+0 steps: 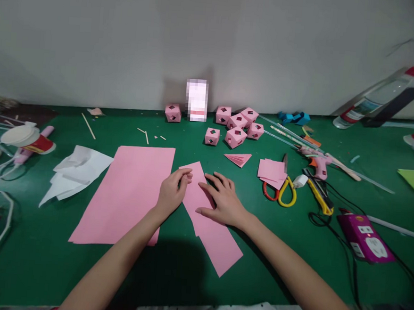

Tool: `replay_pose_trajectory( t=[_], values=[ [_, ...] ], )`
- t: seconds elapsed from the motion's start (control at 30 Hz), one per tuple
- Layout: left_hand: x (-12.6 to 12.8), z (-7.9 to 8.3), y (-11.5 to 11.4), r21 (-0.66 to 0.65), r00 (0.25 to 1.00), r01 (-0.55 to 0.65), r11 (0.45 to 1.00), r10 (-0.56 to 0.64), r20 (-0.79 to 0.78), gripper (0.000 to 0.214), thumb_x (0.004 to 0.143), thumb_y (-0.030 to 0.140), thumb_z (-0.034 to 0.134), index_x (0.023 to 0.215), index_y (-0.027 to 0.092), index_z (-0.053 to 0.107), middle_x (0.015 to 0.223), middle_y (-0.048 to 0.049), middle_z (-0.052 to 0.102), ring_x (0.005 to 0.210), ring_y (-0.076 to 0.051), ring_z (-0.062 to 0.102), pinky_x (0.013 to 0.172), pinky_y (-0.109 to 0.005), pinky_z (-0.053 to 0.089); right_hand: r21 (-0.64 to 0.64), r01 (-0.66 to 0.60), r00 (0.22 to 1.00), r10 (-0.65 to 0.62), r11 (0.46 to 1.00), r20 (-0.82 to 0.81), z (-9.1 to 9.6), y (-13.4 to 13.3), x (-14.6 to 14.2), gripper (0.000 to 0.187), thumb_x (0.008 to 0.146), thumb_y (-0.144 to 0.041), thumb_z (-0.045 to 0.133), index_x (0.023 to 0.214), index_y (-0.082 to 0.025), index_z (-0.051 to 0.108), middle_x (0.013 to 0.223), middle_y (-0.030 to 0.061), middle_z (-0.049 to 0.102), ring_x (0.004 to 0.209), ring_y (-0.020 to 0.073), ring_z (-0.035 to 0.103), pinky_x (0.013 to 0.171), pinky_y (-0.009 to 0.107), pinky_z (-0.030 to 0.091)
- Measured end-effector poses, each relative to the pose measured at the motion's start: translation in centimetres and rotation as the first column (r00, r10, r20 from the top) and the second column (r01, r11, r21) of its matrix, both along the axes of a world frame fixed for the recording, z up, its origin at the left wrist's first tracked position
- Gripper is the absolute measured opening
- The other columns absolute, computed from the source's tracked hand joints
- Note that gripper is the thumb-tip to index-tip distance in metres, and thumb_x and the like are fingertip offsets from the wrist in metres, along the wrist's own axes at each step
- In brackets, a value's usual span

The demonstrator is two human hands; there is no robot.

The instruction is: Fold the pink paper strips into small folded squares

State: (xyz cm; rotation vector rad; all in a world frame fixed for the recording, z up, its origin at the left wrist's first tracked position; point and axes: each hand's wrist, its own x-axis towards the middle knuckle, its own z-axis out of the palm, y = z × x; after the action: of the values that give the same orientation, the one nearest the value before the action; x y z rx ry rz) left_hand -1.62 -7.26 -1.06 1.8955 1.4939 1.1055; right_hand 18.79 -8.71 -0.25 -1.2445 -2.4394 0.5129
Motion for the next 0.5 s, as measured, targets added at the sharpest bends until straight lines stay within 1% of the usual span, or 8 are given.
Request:
replay_pose_trajectory(
  t=[0.07, 0.17, 0.27, 0.33, 0.4, 0.5],
  values=[
    [-0.01, -0.04, 0.01, -0.002, 1.000, 0.000, 1.000, 0.000, -0.002, 0.024, 0.095, 0.023, 0.041, 0.112, 0.021, 0.057, 0.098, -0.0056, 0.069, 0.082, -0.016, 0.069, 0.079, -0.032, 0.055, -0.025, 0.008, 1.000, -0.008, 1.000, -0.016, 0.05, 0.11, 0.06, 0.069, 0.072, -0.059, 0.067, 0.131, -0.029, 0.051, 0.147, 0.0104, 0.039, 0.138, 0.0372, 0.024, 0.104, 0.057, 0.024],
    [0.02, 0.08, 0.02, -0.006, 1.000, 0.004, 1.000, -0.004, -0.008, 0.024, 0.095, 0.022, 0.040, 0.112, 0.021, 0.057, 0.098, -0.0057, 0.069, 0.082, -0.016, 0.069, 0.079, -0.032, 0.055, -0.066, 0.023, 0.996, -0.028, 0.998, -0.085, 0.15, 0.27, 0.22, 0.065, 0.068, -0.053, 0.073, 0.125, -0.028, 0.053, 0.143, 0.0093, 0.043, 0.136, 0.0362, 0.026, 0.104, 0.056, 0.026],
    [0.05, 0.31, 0.03, 0.034, 0.997, -0.009, 0.999, 0.011, -0.075, 0.024, 0.095, 0.021, 0.041, 0.110, 0.021, 0.058, 0.099, -0.0062, 0.069, 0.091, -0.019, 0.066, 0.086, -0.037, 0.052, -0.091, 0.034, 0.981, -0.051, 0.995, -0.188, 0.17, 0.36, 0.40, 0.057, 0.069, -0.042, 0.075, 0.119, -0.026, 0.053, 0.131, 0.0091, 0.053, 0.131, 0.0331, 0.036, 0.103, 0.052, 0.029],
    [0.03, 0.34, 0.09, 0.077, 0.992, -0.043, 0.996, 0.052, -0.113, 0.024, 0.094, 0.021, 0.042, 0.113, 0.021, 0.057, 0.107, -0.0076, 0.067, 0.102, -0.021, 0.063, 0.091, -0.040, 0.049, -0.108, 0.053, 0.966, -0.079, 0.993, -0.247, 0.08, 0.41, 0.50, 0.052, 0.072, -0.034, 0.072, 0.118, -0.024, 0.051, 0.121, 0.0091, 0.059, 0.122, 0.0307, 0.045, 0.101, 0.050, 0.032],
    [-0.01, 0.20, 0.16, 0.091, 0.992, -0.073, 0.993, 0.082, -0.101, 0.028, 0.093, 0.021, 0.043, 0.119, 0.021, 0.054, 0.116, -0.0095, 0.063, 0.109, -0.022, 0.060, 0.094, -0.041, 0.048, -0.132, 0.092, 0.948, -0.127, 0.987, -0.292, -0.09, 0.50, 0.54, 0.051, 0.075, -0.029, 0.068, 0.122, -0.023, 0.049, 0.112, 0.0091, 0.061, 0.110, 0.0284, 0.053, 0.097, 0.048, 0.037],
    [-0.01, -0.13, 0.17, 0.048, 0.997, -0.056, 0.997, 0.059, -0.057, 0.036, 0.094, 0.020, 0.042, 0.130, 0.021, 0.045, 0.122, -0.0109, 0.061, 0.109, -0.020, 0.062, 0.094, -0.040, 0.050, -0.183, 0.176, 0.898, -0.234, 0.967, -0.374, -0.49, 0.72, 0.54, 0.054, 0.078, -0.023, 0.061, 0.130, -0.022, 0.044, 0.101, 0.0077, 0.063, 0.094, 0.0249, 0.060, 0.089, 0.043, 0.045]
  ],
)
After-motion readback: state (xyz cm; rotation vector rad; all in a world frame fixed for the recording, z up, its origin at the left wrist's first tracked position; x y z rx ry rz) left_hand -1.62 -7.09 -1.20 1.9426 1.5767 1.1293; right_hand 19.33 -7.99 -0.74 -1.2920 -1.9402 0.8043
